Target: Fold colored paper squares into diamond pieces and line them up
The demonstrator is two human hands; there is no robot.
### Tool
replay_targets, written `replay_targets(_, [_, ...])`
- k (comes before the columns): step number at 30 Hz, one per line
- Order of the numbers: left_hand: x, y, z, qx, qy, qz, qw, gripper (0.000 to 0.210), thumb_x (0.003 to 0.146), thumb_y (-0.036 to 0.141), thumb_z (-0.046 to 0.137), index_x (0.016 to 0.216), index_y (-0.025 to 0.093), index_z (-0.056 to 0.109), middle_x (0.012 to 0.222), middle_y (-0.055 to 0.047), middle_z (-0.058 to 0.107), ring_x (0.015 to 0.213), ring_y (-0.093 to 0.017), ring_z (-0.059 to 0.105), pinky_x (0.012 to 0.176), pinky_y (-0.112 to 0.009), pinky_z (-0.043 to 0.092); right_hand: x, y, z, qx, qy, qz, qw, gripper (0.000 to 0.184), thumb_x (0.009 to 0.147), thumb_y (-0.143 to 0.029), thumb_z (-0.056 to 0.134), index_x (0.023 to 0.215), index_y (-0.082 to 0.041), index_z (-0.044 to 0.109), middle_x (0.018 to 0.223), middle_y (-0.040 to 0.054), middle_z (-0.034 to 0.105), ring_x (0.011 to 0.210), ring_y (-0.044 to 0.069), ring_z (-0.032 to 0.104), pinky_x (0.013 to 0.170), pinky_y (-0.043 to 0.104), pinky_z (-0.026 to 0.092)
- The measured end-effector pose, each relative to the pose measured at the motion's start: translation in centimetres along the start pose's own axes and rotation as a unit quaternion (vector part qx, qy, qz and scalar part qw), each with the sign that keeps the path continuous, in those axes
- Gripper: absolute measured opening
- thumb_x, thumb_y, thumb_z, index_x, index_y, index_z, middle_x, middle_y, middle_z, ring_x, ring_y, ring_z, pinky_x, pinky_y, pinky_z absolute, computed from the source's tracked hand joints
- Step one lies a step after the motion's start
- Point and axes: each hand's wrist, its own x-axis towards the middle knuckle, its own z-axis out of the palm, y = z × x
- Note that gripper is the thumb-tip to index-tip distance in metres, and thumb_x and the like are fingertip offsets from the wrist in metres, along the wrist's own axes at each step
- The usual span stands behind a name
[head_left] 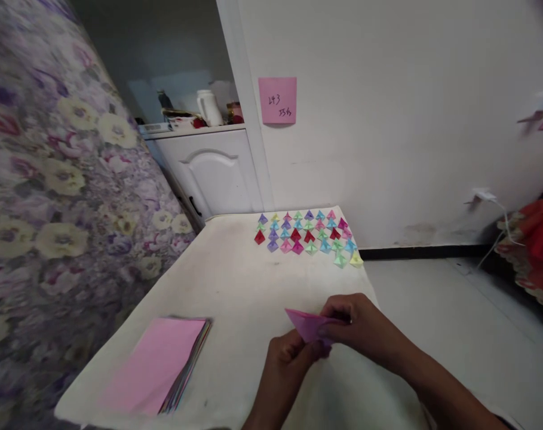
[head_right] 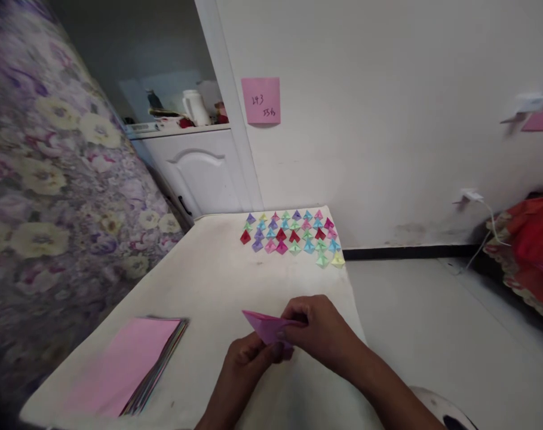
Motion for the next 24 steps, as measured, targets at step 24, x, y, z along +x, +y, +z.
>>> replay_targets(24, [1.6, -4.5, -0.3, -0.143, 0.126, -0.054, 0.98, 0.014, 0.063, 0.021, 0.073, 0.076, 0.015, 0.073, 0.069, -0.003, 0.072, 0.067, -0.016, 0.062, 0.066, -0.026, 0.05, 0.6, 3.7, 0.9, -0.181, 0.119, -0.165, 0.962, 0.015, 0.073, -0.017, 0.064, 0.086, -0.023, 0.061, 0.088, 0.0031, 0.058, 0.08, 0.018, 0.056, 0.069, 0.028, 0.047])
